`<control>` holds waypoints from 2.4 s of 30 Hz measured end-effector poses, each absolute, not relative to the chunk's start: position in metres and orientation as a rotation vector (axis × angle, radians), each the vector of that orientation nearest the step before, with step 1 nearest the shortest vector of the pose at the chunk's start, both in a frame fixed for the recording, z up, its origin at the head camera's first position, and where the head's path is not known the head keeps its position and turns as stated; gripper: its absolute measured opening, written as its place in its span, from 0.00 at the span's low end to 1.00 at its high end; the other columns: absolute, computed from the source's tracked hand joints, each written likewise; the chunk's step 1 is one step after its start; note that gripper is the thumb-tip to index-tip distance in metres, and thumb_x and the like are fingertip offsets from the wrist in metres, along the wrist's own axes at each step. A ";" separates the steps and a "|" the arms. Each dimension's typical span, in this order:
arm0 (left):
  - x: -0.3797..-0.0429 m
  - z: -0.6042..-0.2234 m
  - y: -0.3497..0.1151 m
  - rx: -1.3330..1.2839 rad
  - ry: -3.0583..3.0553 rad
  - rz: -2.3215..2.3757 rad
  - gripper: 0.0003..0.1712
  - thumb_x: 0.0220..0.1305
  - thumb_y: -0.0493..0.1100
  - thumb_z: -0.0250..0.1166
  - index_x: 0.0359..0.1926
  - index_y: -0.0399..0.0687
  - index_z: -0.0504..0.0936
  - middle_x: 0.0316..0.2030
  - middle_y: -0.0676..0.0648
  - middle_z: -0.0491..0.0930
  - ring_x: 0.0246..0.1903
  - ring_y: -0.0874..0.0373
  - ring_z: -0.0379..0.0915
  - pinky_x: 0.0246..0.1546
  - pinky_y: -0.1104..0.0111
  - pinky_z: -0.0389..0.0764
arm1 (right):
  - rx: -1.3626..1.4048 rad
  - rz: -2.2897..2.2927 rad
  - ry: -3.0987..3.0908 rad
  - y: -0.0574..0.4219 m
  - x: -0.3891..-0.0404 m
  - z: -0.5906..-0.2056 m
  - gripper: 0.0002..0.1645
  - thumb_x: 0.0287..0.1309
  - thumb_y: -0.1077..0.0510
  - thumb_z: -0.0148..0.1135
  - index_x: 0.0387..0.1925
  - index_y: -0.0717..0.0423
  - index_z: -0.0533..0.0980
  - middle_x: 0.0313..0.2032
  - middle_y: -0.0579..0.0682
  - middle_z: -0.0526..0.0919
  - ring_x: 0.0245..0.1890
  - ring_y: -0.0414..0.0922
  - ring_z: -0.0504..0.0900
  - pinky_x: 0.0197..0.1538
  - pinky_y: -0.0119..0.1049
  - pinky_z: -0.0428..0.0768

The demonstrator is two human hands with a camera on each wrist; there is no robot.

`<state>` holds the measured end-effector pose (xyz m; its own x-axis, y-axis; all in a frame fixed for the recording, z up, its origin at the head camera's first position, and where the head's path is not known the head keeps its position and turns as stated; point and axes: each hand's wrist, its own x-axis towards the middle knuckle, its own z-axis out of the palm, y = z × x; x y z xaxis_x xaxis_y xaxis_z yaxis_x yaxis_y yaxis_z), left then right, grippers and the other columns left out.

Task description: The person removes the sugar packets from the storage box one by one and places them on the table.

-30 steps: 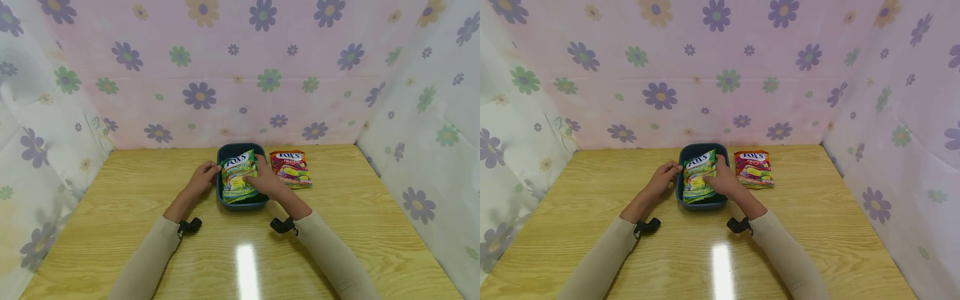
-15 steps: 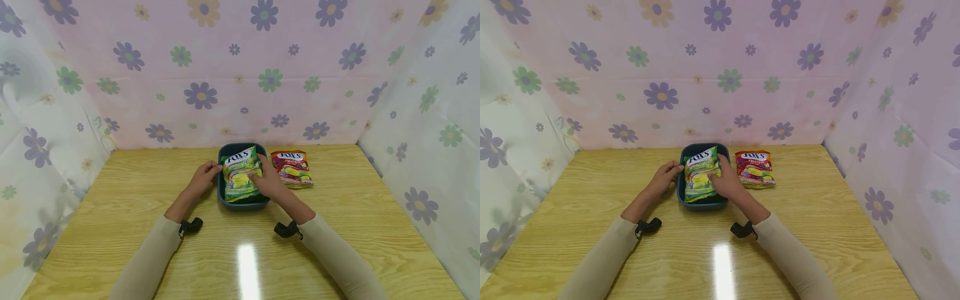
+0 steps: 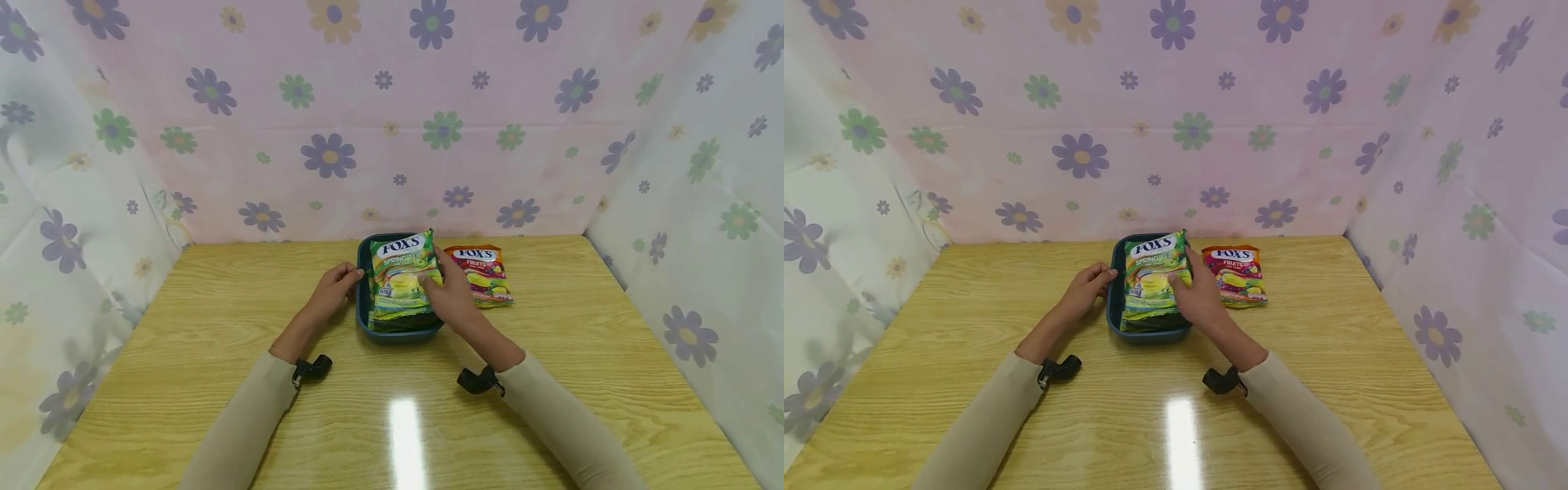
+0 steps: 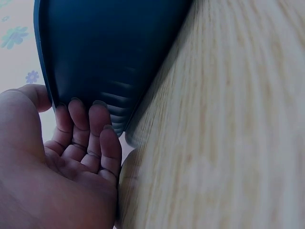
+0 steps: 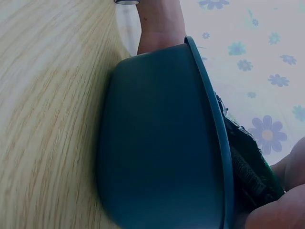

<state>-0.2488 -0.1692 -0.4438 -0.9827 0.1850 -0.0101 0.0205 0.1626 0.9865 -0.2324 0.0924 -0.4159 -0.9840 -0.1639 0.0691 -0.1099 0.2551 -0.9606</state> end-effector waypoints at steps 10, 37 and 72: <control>-0.249 -0.446 -0.169 0.225 2.293 1.942 0.18 0.84 0.43 0.55 0.45 0.27 0.75 0.30 0.49 0.73 0.41 0.34 0.69 0.47 0.50 0.77 | -0.284 -1.969 2.478 0.106 -0.231 -0.422 0.38 0.78 0.63 0.60 0.82 0.56 0.59 0.74 0.57 0.71 0.76 0.53 0.68 0.78 0.54 0.64; -0.248 -0.444 -0.169 0.208 2.307 1.943 0.19 0.84 0.43 0.55 0.48 0.24 0.75 0.30 0.51 0.74 0.42 0.34 0.70 0.46 0.55 0.78 | -0.201 -2.190 2.320 0.152 -0.228 -0.432 0.35 0.79 0.65 0.56 0.81 0.59 0.58 0.65 0.68 0.77 0.45 0.32 0.86 0.44 0.28 0.86; -0.267 -0.480 -0.175 0.200 2.350 1.938 0.22 0.84 0.49 0.56 0.49 0.30 0.77 0.32 0.51 0.75 0.36 0.52 0.71 0.41 0.63 0.77 | -0.031 -2.355 2.374 0.216 -0.238 -0.445 0.32 0.78 0.65 0.57 0.78 0.58 0.66 0.45 0.40 0.85 0.40 0.32 0.87 0.40 0.27 0.85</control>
